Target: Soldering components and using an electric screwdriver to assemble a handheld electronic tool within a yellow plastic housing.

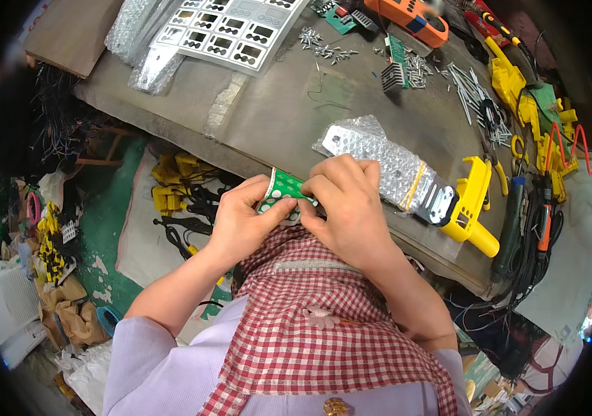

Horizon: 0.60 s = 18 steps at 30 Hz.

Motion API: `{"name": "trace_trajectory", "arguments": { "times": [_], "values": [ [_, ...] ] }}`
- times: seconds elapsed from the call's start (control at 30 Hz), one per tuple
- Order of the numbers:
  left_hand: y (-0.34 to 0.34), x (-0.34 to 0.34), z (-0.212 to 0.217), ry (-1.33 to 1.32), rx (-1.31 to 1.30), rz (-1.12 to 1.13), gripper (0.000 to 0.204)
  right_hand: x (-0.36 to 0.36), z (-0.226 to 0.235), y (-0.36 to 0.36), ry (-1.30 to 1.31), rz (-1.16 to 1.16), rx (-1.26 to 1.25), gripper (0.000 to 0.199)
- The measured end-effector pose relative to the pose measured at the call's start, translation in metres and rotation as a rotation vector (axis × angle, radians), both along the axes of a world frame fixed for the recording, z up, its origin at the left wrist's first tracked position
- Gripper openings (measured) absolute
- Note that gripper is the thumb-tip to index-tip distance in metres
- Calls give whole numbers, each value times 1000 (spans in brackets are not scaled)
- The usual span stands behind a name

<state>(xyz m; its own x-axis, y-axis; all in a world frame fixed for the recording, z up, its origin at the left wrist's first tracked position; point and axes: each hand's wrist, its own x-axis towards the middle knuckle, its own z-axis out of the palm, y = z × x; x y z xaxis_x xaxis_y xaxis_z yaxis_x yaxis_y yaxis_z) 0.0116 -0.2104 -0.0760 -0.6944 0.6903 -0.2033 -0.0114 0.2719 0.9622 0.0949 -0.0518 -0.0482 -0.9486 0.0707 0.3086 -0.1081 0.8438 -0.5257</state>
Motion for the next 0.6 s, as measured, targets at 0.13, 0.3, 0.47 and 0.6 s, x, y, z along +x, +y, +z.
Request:
{"name": "trace_trajectory", "arguments": {
  "times": [0.13, 0.3, 0.47, 0.6],
  "values": [
    [1, -3, -2, 76, -27, -30, 13, 0, -3, 3, 33, 22, -16, 15],
    [7, -7, 6, 133, -15, -64, 15, 1, 1, 5, 2, -40, -27, 14],
    [-18, -36, 6, 154, -189, -172, 13, 27, 22, 42, 226, -311, -241, 14],
    [-6, -35, 20, 332, 284, 116, 27, 96, 45, 102, 278, -876, -190, 11]
  ]
}}
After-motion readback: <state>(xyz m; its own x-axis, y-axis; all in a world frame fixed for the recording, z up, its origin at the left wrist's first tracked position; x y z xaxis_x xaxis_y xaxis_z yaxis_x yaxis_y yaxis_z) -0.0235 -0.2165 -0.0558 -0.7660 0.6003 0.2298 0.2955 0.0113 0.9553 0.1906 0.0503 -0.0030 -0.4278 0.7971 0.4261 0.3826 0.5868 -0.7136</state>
